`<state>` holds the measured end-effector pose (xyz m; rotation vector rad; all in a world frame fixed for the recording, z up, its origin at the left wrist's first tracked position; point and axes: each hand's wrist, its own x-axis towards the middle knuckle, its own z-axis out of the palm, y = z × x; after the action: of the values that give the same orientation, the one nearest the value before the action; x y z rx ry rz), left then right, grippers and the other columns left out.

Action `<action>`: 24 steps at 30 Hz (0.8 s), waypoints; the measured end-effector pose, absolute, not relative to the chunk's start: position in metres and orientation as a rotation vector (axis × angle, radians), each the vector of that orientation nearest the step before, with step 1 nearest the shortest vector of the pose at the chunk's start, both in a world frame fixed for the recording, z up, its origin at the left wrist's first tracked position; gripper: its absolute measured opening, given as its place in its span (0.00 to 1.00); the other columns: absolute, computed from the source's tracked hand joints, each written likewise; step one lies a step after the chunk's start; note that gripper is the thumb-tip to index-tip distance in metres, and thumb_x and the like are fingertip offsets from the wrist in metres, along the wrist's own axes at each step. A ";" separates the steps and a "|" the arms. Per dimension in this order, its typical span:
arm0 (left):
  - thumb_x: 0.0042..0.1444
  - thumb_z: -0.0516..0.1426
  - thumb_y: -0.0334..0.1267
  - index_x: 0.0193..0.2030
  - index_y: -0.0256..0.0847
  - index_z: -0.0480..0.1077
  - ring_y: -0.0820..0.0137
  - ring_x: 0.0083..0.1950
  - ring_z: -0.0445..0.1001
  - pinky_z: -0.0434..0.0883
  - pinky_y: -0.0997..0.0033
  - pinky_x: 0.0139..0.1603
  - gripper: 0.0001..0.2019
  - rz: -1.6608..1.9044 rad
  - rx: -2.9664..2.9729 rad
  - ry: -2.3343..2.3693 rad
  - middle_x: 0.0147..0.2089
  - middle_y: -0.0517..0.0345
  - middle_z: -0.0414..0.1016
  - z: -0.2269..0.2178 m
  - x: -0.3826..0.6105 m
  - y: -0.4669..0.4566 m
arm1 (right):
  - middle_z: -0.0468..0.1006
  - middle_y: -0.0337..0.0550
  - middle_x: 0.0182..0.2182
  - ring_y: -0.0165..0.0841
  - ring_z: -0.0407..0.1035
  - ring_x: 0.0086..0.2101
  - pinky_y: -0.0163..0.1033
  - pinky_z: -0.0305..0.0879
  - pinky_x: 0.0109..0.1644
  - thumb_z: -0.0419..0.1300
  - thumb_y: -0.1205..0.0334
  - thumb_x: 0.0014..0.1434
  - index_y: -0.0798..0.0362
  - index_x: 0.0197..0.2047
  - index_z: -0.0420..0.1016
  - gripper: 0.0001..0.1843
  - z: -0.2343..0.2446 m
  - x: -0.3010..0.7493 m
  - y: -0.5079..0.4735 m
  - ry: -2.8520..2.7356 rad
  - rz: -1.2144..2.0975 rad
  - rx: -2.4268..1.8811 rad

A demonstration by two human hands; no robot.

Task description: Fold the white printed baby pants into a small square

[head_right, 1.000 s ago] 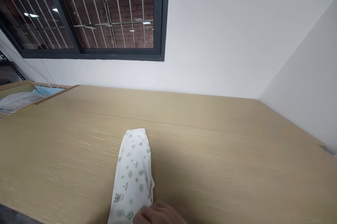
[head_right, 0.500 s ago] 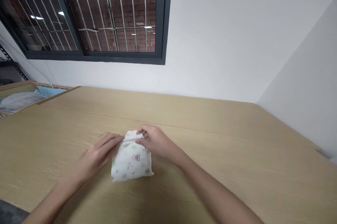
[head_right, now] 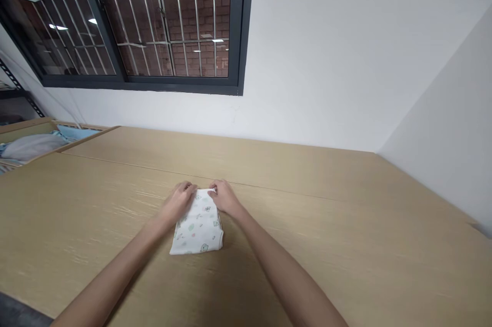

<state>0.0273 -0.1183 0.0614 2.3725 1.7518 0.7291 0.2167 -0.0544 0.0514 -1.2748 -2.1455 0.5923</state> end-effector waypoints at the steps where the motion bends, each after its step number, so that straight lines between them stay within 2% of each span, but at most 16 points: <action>1: 0.68 0.47 0.35 0.60 0.34 0.66 0.56 0.58 0.69 0.67 0.52 0.61 0.18 0.737 2.386 1.764 0.59 0.38 0.70 0.061 0.032 -0.133 | 0.78 0.55 0.48 0.41 0.72 0.49 0.46 0.68 0.55 0.57 0.68 0.64 0.58 0.49 0.76 0.11 0.053 0.217 -0.058 -2.145 0.556 -1.252; 2: 0.69 0.47 0.37 0.64 0.32 0.62 0.53 0.61 0.67 0.66 0.49 0.63 0.20 0.750 2.420 1.781 0.63 0.36 0.66 0.058 0.038 -0.151 | 0.76 0.56 0.53 0.42 0.69 0.54 0.48 0.65 0.60 0.54 0.66 0.67 0.57 0.54 0.74 0.15 0.056 0.217 -0.063 -2.154 0.502 -1.209; 4: 0.70 0.47 0.42 0.67 0.34 0.59 0.51 0.65 0.65 0.67 0.48 0.64 0.23 0.791 2.552 1.827 0.66 0.37 0.65 0.043 0.051 -0.193 | 0.70 0.56 0.61 0.42 0.62 0.62 0.51 0.58 0.68 0.49 0.63 0.71 0.55 0.62 0.69 0.19 0.066 0.215 -0.079 -2.218 0.367 -1.055; 6: 0.67 0.51 0.46 0.67 0.31 0.60 0.45 0.66 0.65 0.71 0.47 0.59 0.27 0.861 2.770 1.948 0.67 0.33 0.65 0.016 0.062 -0.231 | 0.66 0.55 0.66 0.41 0.56 0.67 0.52 0.53 0.71 0.47 0.59 0.73 0.55 0.66 0.65 0.23 0.076 0.210 -0.102 -2.358 0.265 -0.818; 8: 0.62 0.56 0.49 0.66 0.32 0.64 0.41 0.64 0.67 0.73 0.47 0.55 0.30 0.823 2.934 2.048 0.64 0.33 0.69 -0.017 0.069 -0.259 | 0.60 0.55 0.70 0.41 0.49 0.70 0.51 0.51 0.72 0.48 0.55 0.73 0.57 0.70 0.60 0.26 0.084 0.204 -0.129 -2.533 0.269 -0.543; 12: 0.55 0.61 0.46 0.61 0.42 0.72 0.44 0.54 0.75 0.72 0.45 0.51 0.26 0.886 2.980 2.097 0.52 0.41 0.80 -0.069 0.070 -0.277 | 0.53 0.55 0.73 0.38 0.40 0.73 0.46 0.45 0.74 0.51 0.55 0.73 0.59 0.73 0.54 0.31 0.082 0.194 -0.169 -2.772 0.426 -0.120; 16: 0.53 0.62 0.42 0.61 0.49 0.72 0.46 0.53 0.75 0.71 0.43 0.52 0.26 0.906 2.919 2.050 0.52 0.47 0.81 -0.085 0.070 -0.279 | 0.55 0.50 0.72 0.34 0.39 0.73 0.42 0.39 0.76 0.52 0.53 0.73 0.54 0.74 0.54 0.31 0.066 0.192 -0.180 -2.852 0.581 -0.072; 18: 0.53 0.63 0.44 0.60 0.49 0.74 0.44 0.55 0.74 0.70 0.39 0.53 0.26 0.910 2.837 2.124 0.53 0.47 0.80 -0.085 0.072 -0.282 | 0.57 0.46 0.71 0.32 0.40 0.72 0.41 0.38 0.76 0.51 0.54 0.73 0.52 0.74 0.54 0.30 0.059 0.193 -0.178 -2.869 0.642 -0.101; 20: 0.52 0.63 0.49 0.56 0.48 0.76 0.42 0.56 0.73 0.68 0.36 0.56 0.24 0.913 2.758 2.231 0.53 0.45 0.80 -0.084 0.075 -0.284 | 0.58 0.46 0.71 0.33 0.42 0.72 0.41 0.39 0.76 0.50 0.56 0.74 0.53 0.74 0.55 0.29 0.054 0.195 -0.174 -2.858 0.681 -0.098; 24: 0.51 0.62 0.57 0.50 0.45 0.78 0.44 0.51 0.75 0.67 0.40 0.55 0.24 0.987 2.953 2.198 0.46 0.41 0.81 -0.077 0.073 -0.281 | 0.58 0.48 0.71 0.35 0.43 0.72 0.44 0.40 0.76 0.49 0.54 0.75 0.55 0.73 0.56 0.28 0.051 0.198 -0.161 -2.848 0.688 -0.134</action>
<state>0.0729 -0.2814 -0.0769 2.9525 2.1978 0.9866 0.1977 -0.1607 0.0505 -0.1337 -2.8478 0.6878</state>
